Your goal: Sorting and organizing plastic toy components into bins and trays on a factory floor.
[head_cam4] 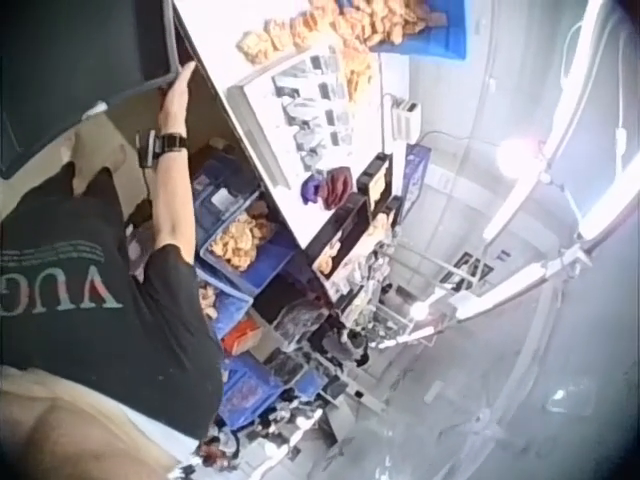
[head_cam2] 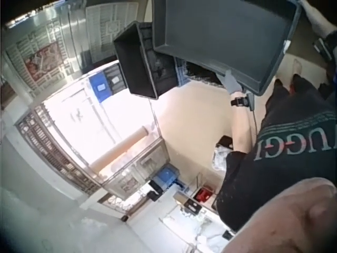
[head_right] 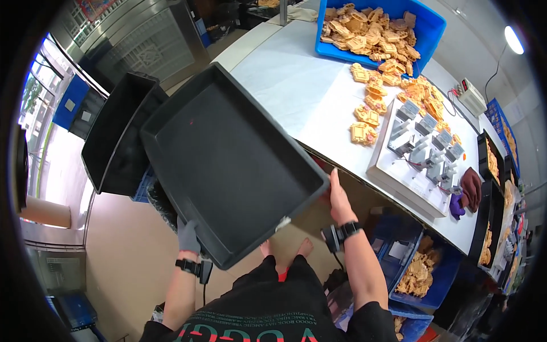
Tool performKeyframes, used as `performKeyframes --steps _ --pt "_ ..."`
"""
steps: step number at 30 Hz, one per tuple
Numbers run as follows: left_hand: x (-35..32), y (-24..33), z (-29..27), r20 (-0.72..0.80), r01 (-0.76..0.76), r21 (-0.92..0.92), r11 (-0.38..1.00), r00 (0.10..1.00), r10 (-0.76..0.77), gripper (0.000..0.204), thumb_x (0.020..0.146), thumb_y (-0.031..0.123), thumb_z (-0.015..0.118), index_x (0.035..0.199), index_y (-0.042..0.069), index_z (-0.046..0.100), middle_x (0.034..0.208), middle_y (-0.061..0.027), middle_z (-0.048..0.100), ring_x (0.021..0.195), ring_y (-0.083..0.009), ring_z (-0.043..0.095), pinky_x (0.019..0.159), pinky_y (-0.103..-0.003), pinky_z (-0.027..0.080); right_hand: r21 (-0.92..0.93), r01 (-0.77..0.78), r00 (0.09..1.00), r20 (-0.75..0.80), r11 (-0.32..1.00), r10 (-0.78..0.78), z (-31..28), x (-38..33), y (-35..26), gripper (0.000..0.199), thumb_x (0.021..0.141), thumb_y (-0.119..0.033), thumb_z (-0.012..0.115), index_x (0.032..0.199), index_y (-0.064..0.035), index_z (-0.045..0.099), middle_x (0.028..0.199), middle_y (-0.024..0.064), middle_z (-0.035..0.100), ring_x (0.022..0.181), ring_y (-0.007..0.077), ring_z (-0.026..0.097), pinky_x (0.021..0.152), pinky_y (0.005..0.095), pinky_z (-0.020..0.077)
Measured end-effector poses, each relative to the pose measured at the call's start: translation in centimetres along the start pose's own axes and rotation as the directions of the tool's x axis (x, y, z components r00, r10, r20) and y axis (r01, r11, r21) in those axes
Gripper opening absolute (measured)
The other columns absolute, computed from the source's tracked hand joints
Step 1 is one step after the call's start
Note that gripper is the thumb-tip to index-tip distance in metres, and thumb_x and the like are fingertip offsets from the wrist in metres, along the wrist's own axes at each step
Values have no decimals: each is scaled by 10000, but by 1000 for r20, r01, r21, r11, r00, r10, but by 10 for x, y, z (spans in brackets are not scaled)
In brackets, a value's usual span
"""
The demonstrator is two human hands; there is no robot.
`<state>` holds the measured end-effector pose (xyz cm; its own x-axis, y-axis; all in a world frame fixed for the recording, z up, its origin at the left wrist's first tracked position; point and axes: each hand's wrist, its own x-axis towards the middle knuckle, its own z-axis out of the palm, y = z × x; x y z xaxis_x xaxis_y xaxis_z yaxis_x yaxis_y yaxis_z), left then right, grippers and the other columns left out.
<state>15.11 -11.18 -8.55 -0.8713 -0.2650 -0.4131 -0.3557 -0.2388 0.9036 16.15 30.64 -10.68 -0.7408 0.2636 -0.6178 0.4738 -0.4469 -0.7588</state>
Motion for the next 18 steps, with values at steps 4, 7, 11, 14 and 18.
performKeyframes --steps 4,7,11,14,18 --pt "-27 3 -28 -85 43 15 999 996 -41 621 748 -23 492 1355 22 366 1264 -146 491 1130 -288 519 923 -360 478 -112 103 987 136 988 -88 22 -26 39 575 929 -490 526 1306 -56 499 1212 25 553 1108 138 490 956 285 380" --pt "-36 -12 -43 -154 -5 99 995 988 20 573 824 61 562 1361 -2 373 1278 -140 515 1087 -277 551 895 -340 478 -120 86 987 142 989 -68 41 -31 41 442 907 -308 606 1249 -40 523 1107 14 578 994 128 520 867 274 420" --pt "-38 -39 -50 -209 73 100 992 977 -50 568 762 -29 494 1321 23 403 1239 -137 516 1067 -275 555 883 -351 483 -198 139 989 80 970 -125 44 4 50 367 863 -204 594 1190 -40 562 1039 32 612 956 132 541 831 277 435" --pt "-43 -49 -38 -206 49 29 998 978 -42 559 778 -12 508 1325 28 401 1248 -129 515 1080 -269 544 902 -354 464 -259 153 987 95 954 -133 51 27 29 348 867 -196 585 1164 -15 582 1042 48 628 939 140 556 840 285 438" --pt "-44 -37 -18 -140 44 4 999 989 -43 644 819 57 558 1403 1 291 1320 -127 466 1175 -248 467 995 -343 377 -273 290 955 21 917 -296 69 50 18 419 885 -286 627 1194 -11 560 1062 56 616 970 142 540 865 291 423"
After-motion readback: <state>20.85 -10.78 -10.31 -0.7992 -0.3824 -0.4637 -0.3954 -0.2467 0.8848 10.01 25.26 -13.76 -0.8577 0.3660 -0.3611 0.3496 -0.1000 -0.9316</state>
